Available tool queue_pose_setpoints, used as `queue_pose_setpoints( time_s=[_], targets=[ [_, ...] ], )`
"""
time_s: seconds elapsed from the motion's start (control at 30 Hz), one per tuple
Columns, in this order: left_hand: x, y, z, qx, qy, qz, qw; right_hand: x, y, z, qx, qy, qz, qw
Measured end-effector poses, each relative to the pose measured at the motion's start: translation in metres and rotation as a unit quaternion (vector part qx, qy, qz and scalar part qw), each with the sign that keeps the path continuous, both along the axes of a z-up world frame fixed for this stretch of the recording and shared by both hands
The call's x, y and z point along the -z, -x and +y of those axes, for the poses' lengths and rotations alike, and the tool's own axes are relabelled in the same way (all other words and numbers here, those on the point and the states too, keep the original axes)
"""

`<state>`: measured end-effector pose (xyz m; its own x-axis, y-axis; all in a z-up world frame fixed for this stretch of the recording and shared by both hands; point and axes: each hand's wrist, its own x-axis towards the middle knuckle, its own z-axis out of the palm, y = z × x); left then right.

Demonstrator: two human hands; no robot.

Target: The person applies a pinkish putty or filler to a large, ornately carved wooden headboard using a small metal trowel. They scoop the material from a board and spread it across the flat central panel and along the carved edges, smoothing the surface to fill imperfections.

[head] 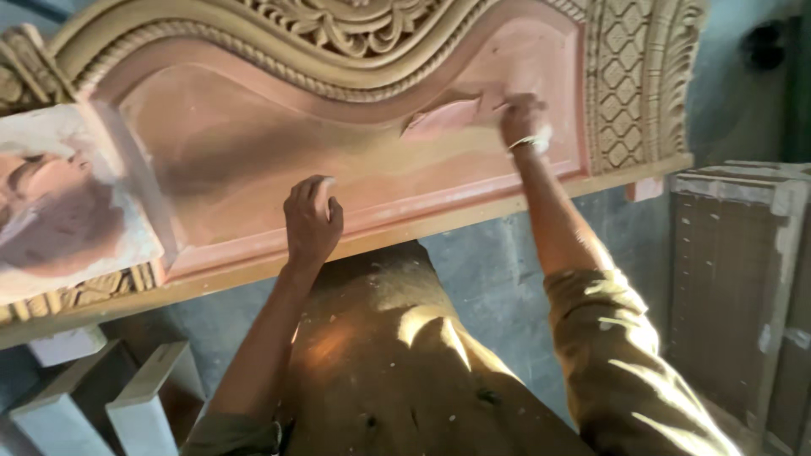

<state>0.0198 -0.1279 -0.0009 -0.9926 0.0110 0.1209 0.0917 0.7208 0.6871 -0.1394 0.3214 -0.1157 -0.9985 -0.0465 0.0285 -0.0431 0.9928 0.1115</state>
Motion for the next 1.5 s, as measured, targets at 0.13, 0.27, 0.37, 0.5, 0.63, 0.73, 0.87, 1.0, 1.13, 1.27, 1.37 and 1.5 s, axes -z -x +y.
queue_pose_setpoints(
  time_s=[0.13,0.27,0.37,0.5,0.63,0.73,0.87,1.0,1.13,1.27,1.37,1.5],
  targets=[
    [0.005,-0.014,-0.027,-0.013,0.019,-0.041,0.999,0.010,0.022,-0.013,0.165,0.121,-0.035,0.978],
    [0.015,-0.030,-0.054,-0.055,0.009,-0.061,0.997,0.021,-0.013,-0.123,0.114,0.205,-0.008,0.972],
    [0.014,-0.025,-0.060,-0.061,-0.001,-0.062,0.996,0.005,-0.038,-0.232,0.051,0.250,-0.004,0.967],
    [-0.002,-0.014,-0.064,-0.027,-0.035,-0.012,0.999,-0.046,-0.035,-0.273,0.139,0.320,-0.183,0.919],
    [-0.009,-0.005,-0.079,0.018,-0.024,0.024,0.999,-0.095,-0.052,-0.216,0.027,0.368,-0.001,0.929],
    [-0.012,-0.006,-0.088,0.024,-0.046,0.036,0.998,-0.105,-0.075,-0.218,-0.068,0.320,0.073,0.942],
    [-0.018,-0.015,-0.095,0.013,-0.046,0.020,0.999,-0.075,-0.112,-0.304,-0.077,0.340,0.100,0.932],
    [-0.008,-0.012,-0.098,0.026,-0.045,0.011,0.999,-0.059,-0.141,-0.329,-0.109,0.237,-0.063,0.963],
    [0.002,-0.004,-0.106,0.045,-0.040,0.008,0.998,-0.040,-0.096,-0.234,-0.055,0.073,-0.028,0.995],
    [0.001,-0.013,-0.118,0.024,-0.028,-0.002,0.999,-0.031,-0.062,-0.179,0.122,0.072,-0.072,0.987],
    [0.001,-0.027,-0.123,-0.020,-0.042,0.006,0.999,-0.009,-0.061,-0.214,0.146,0.174,-0.032,0.973],
    [0.000,-0.034,-0.129,-0.053,-0.032,-0.032,0.998,0.009,-0.060,-0.357,0.155,0.186,-0.105,0.964]
  ],
)
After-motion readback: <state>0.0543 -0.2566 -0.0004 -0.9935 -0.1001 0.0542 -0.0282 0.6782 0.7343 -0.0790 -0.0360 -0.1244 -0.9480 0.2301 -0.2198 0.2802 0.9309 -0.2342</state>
